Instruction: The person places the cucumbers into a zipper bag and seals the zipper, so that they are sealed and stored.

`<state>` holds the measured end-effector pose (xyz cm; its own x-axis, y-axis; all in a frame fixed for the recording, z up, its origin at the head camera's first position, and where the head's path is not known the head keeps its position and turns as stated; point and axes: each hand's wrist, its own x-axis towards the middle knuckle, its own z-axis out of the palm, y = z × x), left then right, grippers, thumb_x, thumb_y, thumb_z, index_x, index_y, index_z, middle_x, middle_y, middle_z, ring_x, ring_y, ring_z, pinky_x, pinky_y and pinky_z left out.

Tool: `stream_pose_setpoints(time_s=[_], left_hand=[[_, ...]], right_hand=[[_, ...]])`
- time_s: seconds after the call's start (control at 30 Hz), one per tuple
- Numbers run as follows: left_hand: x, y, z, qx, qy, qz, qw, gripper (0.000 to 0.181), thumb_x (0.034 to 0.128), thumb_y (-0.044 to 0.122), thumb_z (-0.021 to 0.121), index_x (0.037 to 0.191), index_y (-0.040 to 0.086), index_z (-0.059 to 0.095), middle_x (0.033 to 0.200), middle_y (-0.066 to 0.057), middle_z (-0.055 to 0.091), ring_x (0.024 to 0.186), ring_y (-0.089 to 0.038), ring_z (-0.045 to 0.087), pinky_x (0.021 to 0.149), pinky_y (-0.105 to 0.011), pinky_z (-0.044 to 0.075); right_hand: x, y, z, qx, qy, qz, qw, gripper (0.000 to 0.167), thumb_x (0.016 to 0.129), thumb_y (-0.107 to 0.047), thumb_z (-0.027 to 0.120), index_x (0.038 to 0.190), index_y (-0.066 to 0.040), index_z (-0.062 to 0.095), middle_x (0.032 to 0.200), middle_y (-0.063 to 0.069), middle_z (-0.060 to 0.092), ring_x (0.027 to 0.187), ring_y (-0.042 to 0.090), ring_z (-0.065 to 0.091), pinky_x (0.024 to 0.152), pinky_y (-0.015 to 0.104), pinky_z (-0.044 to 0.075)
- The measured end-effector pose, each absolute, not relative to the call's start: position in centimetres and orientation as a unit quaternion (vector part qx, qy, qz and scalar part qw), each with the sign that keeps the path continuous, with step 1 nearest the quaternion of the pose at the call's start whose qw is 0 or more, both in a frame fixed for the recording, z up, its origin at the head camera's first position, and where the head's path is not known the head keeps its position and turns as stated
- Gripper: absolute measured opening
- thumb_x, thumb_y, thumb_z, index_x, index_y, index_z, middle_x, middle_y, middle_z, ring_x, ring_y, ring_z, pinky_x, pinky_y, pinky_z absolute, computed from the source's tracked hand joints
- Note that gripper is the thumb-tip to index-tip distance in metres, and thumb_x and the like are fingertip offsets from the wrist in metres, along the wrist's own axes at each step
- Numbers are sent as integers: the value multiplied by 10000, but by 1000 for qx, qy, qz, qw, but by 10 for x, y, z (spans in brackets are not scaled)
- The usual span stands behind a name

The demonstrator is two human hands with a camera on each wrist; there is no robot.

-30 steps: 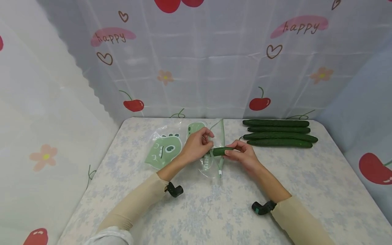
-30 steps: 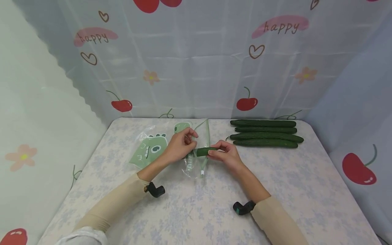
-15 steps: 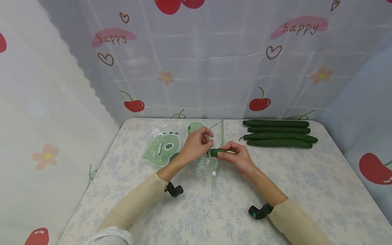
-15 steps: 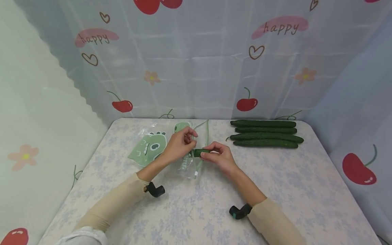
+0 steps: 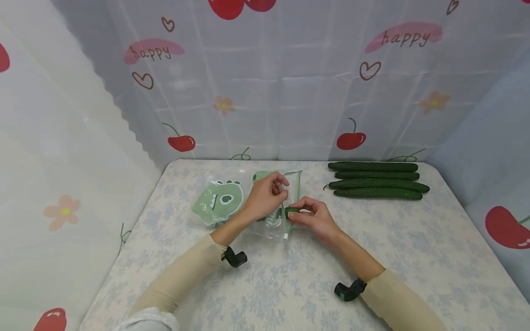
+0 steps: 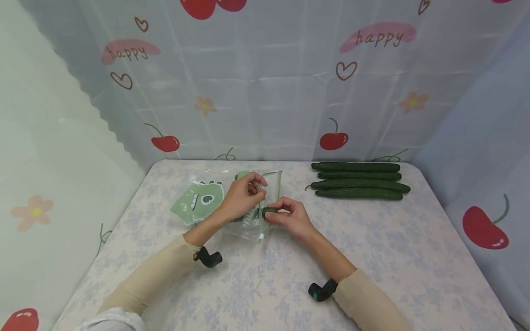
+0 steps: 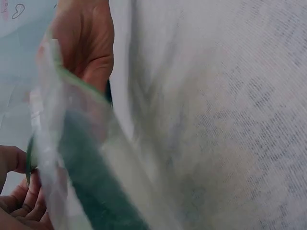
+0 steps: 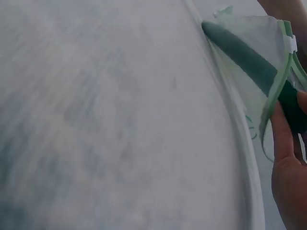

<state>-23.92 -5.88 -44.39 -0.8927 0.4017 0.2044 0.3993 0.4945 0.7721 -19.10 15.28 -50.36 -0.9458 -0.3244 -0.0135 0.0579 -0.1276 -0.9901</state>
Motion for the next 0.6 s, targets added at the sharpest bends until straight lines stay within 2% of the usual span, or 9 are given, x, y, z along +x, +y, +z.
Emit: stream_pose_setpoints(time_s=[0.13,0.23,0.3,0.47,0.6], left_hand=[[-240,-64,-449,243,873,424,13,212,980,162,685,1174,78,693,869,-4,634,739,-120,622,704,-256,502],[-239,-69,-454,252,879,404,27,218,970,152,712,1167,58,703,870,-5,645,757,-106,631,722,-251,510],[-239,-72,-457,259,879,399,35,231,973,156,717,1177,49,703,879,-9,651,762,-103,638,723,-249,514],[-239,-72,-460,270,874,403,43,253,980,164,712,1200,42,697,900,-16,656,778,-116,648,726,-253,519],[-238,-71,-462,268,873,405,42,244,979,154,711,1196,44,695,903,-16,653,780,-115,636,735,-253,516]], right_hand=[[-192,157,-509,-111,707,-684,139,239,997,-32,746,1195,62,649,1260,177,699,984,112,803,874,304,665],[-195,161,-511,-150,748,-629,146,265,998,-67,759,1221,43,666,1279,246,712,1010,103,789,855,240,635],[-197,164,-510,-184,759,-606,153,269,989,-31,750,1236,34,664,1281,270,709,1061,140,777,879,222,619],[-202,173,-505,-262,762,-564,179,338,987,118,555,1304,28,629,1321,252,691,1219,293,706,968,231,584],[-203,177,-505,-285,766,-543,192,361,1021,109,451,1331,28,617,1372,230,673,1316,367,661,1033,216,555]])
